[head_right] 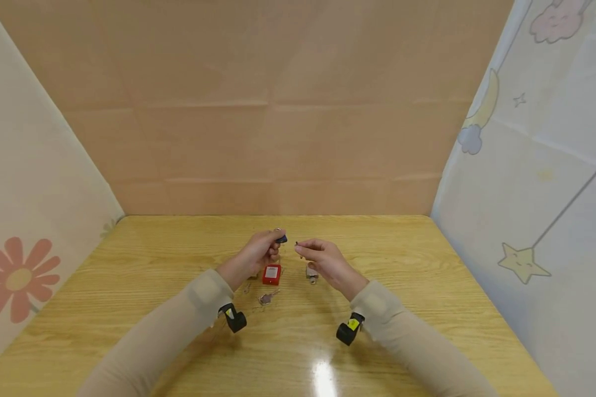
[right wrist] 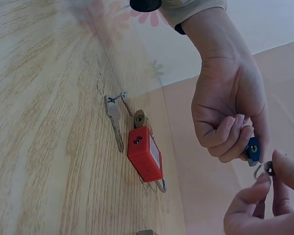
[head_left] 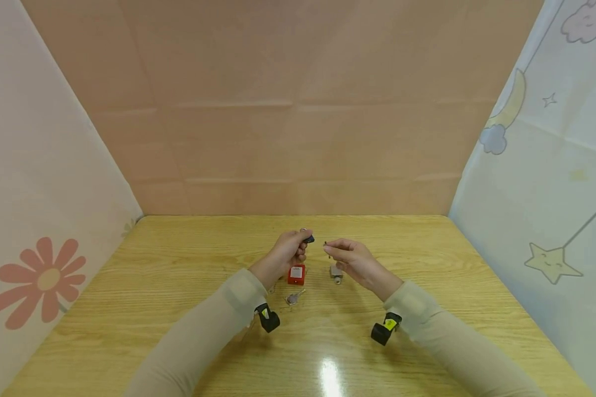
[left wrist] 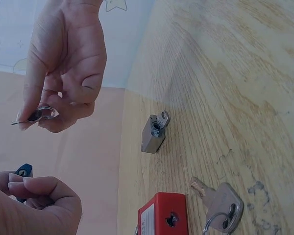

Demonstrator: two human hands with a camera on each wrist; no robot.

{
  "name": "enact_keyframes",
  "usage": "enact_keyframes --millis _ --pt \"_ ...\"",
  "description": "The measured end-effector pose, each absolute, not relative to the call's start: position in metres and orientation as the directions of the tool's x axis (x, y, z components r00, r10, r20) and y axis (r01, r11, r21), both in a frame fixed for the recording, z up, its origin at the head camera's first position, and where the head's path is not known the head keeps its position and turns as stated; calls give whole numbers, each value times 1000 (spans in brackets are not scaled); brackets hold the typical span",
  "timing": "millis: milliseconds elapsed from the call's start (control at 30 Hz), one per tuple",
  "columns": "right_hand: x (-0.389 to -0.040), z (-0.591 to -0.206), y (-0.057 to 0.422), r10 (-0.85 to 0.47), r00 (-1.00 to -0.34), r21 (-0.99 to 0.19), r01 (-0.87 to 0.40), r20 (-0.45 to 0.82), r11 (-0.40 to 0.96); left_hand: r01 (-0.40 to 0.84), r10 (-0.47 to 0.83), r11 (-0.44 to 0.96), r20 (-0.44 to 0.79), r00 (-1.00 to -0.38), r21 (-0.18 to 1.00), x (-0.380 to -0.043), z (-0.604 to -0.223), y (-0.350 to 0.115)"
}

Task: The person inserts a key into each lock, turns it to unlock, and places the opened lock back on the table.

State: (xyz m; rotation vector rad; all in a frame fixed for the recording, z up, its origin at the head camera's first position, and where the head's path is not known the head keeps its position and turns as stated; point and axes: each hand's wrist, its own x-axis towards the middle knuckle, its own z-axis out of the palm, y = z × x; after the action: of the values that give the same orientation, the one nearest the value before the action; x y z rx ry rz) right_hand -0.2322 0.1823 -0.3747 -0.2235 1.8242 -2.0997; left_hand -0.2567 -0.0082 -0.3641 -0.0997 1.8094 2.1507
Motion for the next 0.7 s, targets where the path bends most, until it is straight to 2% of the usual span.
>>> enact_keyframes --millis 333,700 --pt "-234 -377 184 -427 -900 -946 213 -92 -245 -291 210 -126 -261 -942 948 -257 -365 -4" --pt "-234 -380 185 -458 -880 -967 215 -130 -137 -331 228 -144 -294 -928 933 -259 -366 4"
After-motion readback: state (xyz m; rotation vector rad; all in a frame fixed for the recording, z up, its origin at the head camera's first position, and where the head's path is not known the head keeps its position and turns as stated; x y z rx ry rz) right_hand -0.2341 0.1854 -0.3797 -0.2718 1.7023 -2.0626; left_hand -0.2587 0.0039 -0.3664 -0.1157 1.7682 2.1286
